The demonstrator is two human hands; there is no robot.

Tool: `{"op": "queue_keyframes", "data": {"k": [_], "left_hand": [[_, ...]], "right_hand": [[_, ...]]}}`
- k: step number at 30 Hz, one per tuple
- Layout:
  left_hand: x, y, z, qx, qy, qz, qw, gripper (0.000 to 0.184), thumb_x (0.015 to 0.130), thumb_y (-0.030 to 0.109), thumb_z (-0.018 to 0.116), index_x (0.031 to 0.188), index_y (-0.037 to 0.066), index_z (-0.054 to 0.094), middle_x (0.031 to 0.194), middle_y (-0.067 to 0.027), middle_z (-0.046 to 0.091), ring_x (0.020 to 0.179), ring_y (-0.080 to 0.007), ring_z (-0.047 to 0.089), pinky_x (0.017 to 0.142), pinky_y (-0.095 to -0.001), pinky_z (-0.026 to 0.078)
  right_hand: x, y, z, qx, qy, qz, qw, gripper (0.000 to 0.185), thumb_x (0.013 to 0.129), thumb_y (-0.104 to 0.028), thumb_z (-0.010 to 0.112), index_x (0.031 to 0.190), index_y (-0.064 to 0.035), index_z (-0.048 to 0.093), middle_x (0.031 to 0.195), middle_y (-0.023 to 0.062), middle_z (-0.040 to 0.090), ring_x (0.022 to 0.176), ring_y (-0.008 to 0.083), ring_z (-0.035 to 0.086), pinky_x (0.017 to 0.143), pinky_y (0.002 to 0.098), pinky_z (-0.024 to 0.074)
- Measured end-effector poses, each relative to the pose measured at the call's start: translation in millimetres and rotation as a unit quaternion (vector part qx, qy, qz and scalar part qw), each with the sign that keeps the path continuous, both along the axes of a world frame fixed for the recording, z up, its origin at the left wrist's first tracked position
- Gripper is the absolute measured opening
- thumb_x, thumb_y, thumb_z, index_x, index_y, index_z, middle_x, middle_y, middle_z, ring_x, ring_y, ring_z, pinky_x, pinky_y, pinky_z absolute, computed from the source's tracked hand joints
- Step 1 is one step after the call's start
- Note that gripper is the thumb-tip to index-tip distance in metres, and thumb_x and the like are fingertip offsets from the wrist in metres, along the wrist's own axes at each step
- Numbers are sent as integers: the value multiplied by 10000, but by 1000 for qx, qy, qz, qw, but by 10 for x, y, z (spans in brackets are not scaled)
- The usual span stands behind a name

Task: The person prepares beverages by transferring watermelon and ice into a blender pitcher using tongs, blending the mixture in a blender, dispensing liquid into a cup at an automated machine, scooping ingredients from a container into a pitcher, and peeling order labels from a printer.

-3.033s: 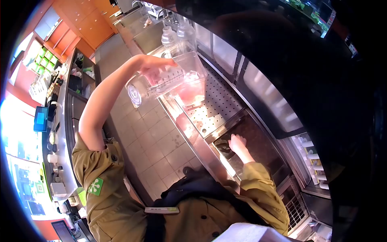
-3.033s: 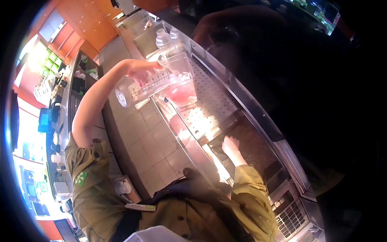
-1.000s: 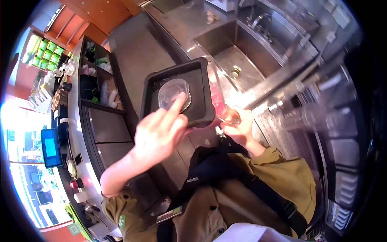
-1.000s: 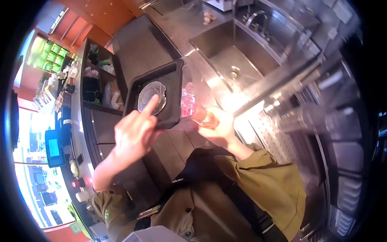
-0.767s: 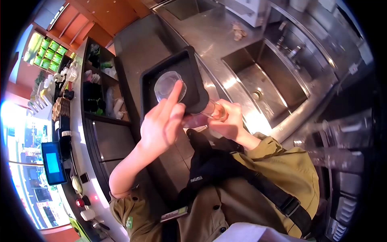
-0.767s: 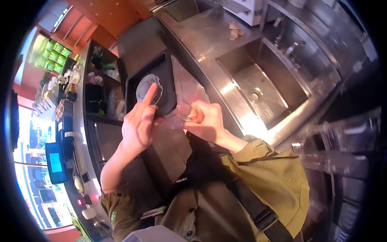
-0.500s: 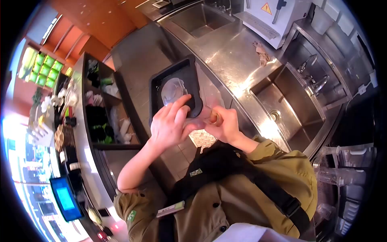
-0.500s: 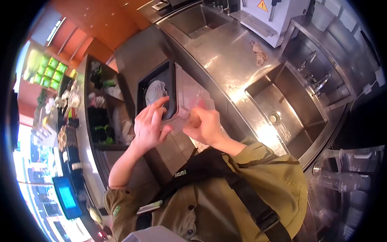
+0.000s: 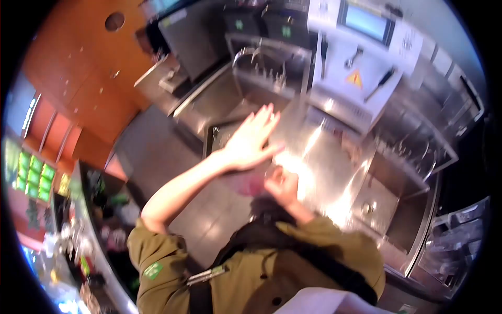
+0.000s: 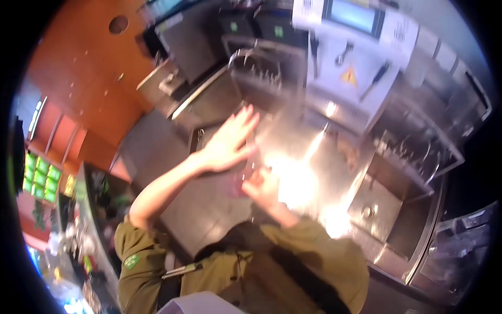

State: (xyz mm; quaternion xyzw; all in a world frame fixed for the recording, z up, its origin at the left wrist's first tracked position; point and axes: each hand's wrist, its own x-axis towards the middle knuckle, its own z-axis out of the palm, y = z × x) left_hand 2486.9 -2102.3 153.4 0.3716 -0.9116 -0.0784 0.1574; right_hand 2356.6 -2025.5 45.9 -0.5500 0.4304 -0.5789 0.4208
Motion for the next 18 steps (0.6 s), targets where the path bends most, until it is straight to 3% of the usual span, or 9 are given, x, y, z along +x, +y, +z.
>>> {"op": "queue_keyframes", "data": {"k": [2, 4, 6, 7, 10, 12, 14, 16, 18], "left_hand": [[163, -401, 281, 28, -26, -43, 998, 669, 835, 435, 407, 1311, -5, 237, 1369, -242, 170, 1293, -338, 130, 1042, -452, 101], [432, -904, 758, -108, -1, -16, 994, 615, 819, 356, 434, 1322, 53, 248, 1361, -180, 245, 1287, -335, 155, 1032, -490, 110], [644, -1368, 439, -128, -86, -14, 988, 578, 842, 336, 406, 1334, 83, 235, 1363, -158, 254, 1283, -302, 187, 1042, -447, 135], [715, -1601, 444, 103, -5, -35, 994, 575, 862, 337, 378, 1339, 64, 210, 1368, -167, 238, 1270, -272, 236, 1044, -382, 175], [616, -2614, 628, 125, 111, -192, 967, 585, 867, 306, 410, 1328, 12, 202, 1366, -167, 244, 1255, -267, 269, 1030, -339, 221], [317, -3335, 1216, -104, 165, -164, 967, 586, 823, 238, 493, 1308, 13, 253, 1343, -170, 288, 1244, -269, 291, 1023, -347, 231], [25, -4019, 1591, -378, 108, -148, 907, 681, 734, 177, 590, 1321, 83, 258, 1347, -176, 258, 1268, -278, 230, 1021, -392, 221], [-280, -4633, 1699, -529, 14, -143, 836, 748, 644, 146, 617, 1312, 161, 282, 1370, -173, 216, 1263, -274, 240, 1002, -430, 245], [-527, -5081, 1674, -564, -8, -137, 814, 800, 634, 104, 608, 1332, 214, 233, 1385, -203, 148, 1276, -355, 167, 997, -487, 232]], "right_hand": [[105, -335, 194, -14, 22, -16, 1000, 207, 561, -118, 656, 603, -14, 482, 496, 5, 482, 458, 65, 425, 430, 229, 357], [198, -629, 351, -45, 3, -25, 999, 199, 571, -72, 646, 598, -20, 457, 500, -26, 441, 485, 35, 382, 432, 197, 320], [262, -843, 514, -27, -32, -34, 999, 198, 577, -54, 644, 600, -19, 451, 515, -29, 453, 496, 34, 389, 439, 190, 320], [305, -945, 615, -16, -21, -52, 998, 199, 580, -47, 644, 600, -19, 448, 528, -30, 456, 507, 34, 392, 450, 188, 325], [446, -1284, 709, 19, -13, -111, 994, 200, 586, -31, 640, 594, -26, 439, 560, -31, 459, 541, 34, 394, 484, 184, 334], [607, -1443, 830, -16, -13, -159, 987, 198, 584, -24, 636, 595, -30, 438, 567, -30, 456, 545, 32, 394, 486, 180, 325], [690, -1644, 932, 5, 2, -207, 978, 191, 590, -36, 631, 605, -28, 441, 586, -28, 458, 550, 29, 402, 486, 178, 323], [802, -1797, 1162, 26, -46, -247, 968, 180, 599, -42, 624, 605, -22, 445, 590, -29, 458, 547, 28, 407, 485, 178, 329], [978, -1988, 1644, 24, -116, -278, 953, 120, 614, -43, 607, 618, -8, 492, 560, -23, 474, 500, 36, 427, 457, 190, 345]]}}
